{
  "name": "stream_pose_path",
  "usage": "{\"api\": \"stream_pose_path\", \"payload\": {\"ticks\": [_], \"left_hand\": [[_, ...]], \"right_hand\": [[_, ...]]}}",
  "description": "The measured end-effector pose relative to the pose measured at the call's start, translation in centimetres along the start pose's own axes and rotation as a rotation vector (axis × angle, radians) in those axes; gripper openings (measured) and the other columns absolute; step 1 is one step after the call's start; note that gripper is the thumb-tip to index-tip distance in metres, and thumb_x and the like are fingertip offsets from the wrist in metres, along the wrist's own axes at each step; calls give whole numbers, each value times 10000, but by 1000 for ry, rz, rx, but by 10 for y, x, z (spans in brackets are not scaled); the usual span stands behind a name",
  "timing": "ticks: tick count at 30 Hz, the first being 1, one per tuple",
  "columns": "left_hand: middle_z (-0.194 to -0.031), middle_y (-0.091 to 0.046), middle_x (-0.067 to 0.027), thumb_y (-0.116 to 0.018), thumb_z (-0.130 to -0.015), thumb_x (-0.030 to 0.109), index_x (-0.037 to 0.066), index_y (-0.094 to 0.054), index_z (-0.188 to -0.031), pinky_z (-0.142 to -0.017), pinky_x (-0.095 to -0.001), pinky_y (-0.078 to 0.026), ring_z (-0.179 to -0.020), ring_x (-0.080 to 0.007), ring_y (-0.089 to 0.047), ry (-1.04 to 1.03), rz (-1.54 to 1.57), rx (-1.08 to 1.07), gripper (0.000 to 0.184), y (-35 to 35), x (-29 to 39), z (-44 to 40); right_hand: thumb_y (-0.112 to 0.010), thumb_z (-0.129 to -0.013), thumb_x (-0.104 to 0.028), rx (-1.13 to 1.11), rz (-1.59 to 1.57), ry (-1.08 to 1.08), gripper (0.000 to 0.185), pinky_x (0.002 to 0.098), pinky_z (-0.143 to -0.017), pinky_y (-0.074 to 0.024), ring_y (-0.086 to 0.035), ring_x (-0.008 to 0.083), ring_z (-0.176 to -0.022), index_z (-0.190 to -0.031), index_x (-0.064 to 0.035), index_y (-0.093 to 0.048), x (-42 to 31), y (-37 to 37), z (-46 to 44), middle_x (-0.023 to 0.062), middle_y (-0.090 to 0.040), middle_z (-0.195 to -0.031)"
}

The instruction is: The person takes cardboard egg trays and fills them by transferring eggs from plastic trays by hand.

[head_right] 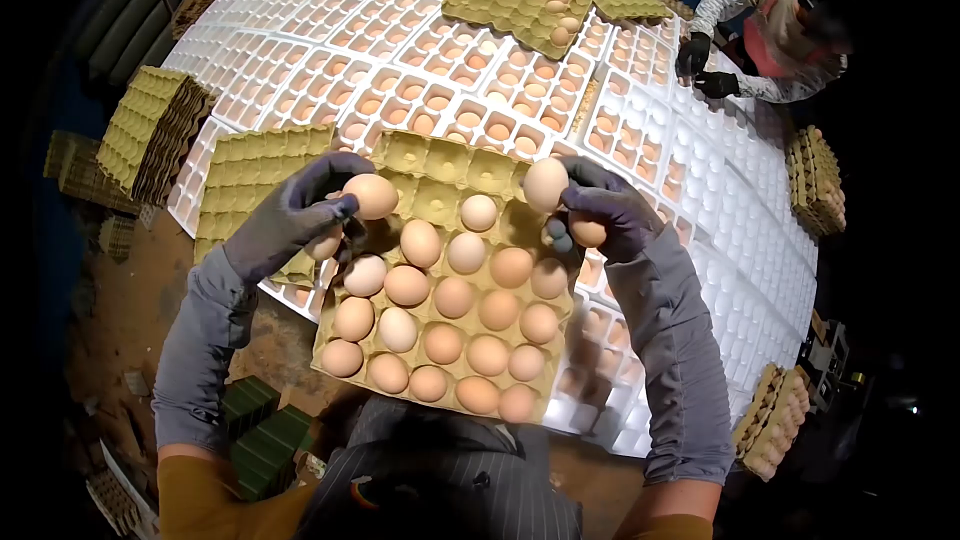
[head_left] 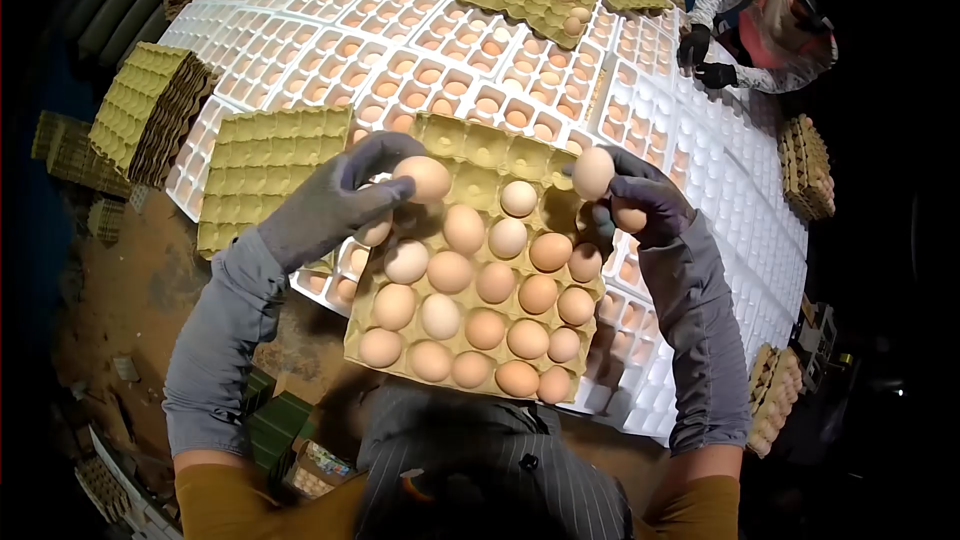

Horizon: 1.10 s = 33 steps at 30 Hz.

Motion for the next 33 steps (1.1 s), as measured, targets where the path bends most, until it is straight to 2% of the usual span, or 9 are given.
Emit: {"api": "stream_pose_path", "payload": {"ticks": [3,5,7,21,23,25,27,30,33], "left_hand": [[-1282,-559,-115,-588,-895,132,43,-658,-1142,-976,-353,-479,-1120,-227,-598,-305,-310,-127,272,-28,12,-2],[-1266,-532,-148,-651,-868,201,100,-678,-1046,-944,-439,-499,-1124,-341,-567,-289,-845,-18,206,-60,23,0],[-1238,-513,-149,-672,-861,277,94,-661,-950,-859,-442,-518,-1021,-326,-576,-500,-1384,173,204,-81,21,-7],[-1221,-526,-130,-665,-821,252,75,-674,-882,-810,-422,-512,-948,-300,-566,-445,-1569,14,187,-92,15,-19],[-1233,-528,-136,-682,-814,264,53,-680,-908,-840,-434,-512,-970,-311,-567,-474,-1582,54,231,-88,9,-20],[-1282,-512,-153,-674,-845,281,59,-682,-944,-872,-436,-512,-998,-321,-567,-437,-1598,15,243,-91,13,-20],[-1332,-494,-163,-668,-867,290,69,-679,-986,-892,-435,-510,-1014,-327,-566,-380,-1575,14,251,-91,14,-21],[-1388,-466,-161,-709,-835,299,101,-687,-1061,-946,-450,-488,-1092,-339,-534,-326,-1595,-56,302,-91,15,-26],[-1408,-449,-157,-752,-787,276,121,-695,-1117,-959,-446,-488,-1135,-354,-511,-291,-1652,-57,369,-95,17,-28]], "right_hand": [[-739,-753,-167,22,152,224,605,315,-838,-538,-631,226,-1068,-1315,-78,-533,-28,-52,2,133,-529,-1338],[-754,-775,-235,40,1087,455,453,355,-886,-521,-605,254,-1133,-1191,-122,-615,-28,-57,-27,110,-521,-1357],[-742,-811,-312,200,1716,239,320,417,-923,-503,-597,302,-1128,-1070,-148,-652,-16,-86,-40,92,-496,-1380],[-771,-790,-276,13,1736,201,364,412,-946,-503,-586,340,-1142,-1085,-99,-653,-16,-76,-42,112,-471,-1387],[-717,-853,-364,150,1145,425,419,374,-944,-496,-583,255,-1147,-1160,-85,-657,-23,-43,-24,112,-527,-1320],[-605,-933,-462,174,102,168,568,410,-897,-544,-636,310,-1069,-1328,-57,-562,2,-15,8,127,-600,-1272],[-506,-984,-495,86,-424,293,581,441,-854,-575,-651,338,-1043,-1387,-77,-508,24,-13,34,125,-573,-1338],[-430,-1023,-455,62,-568,346,523,462,-849,-581,-636,343,-1108,-1354,-57,-505,47,-18,80,130,-546,-1381],[-560,-992,-181,58,-788,341,346,425,-830,-591,-649,353,-1100,-1308,-46,-521,65,-19,119,164,-503,-1426]]}}
Point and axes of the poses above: each hand's wrist, its own z-axis away from the middle knuckle, its own y-axis out of the back of the hand, x = y × z, the point moved 7 cm from there along -z, towards the middle knuckle
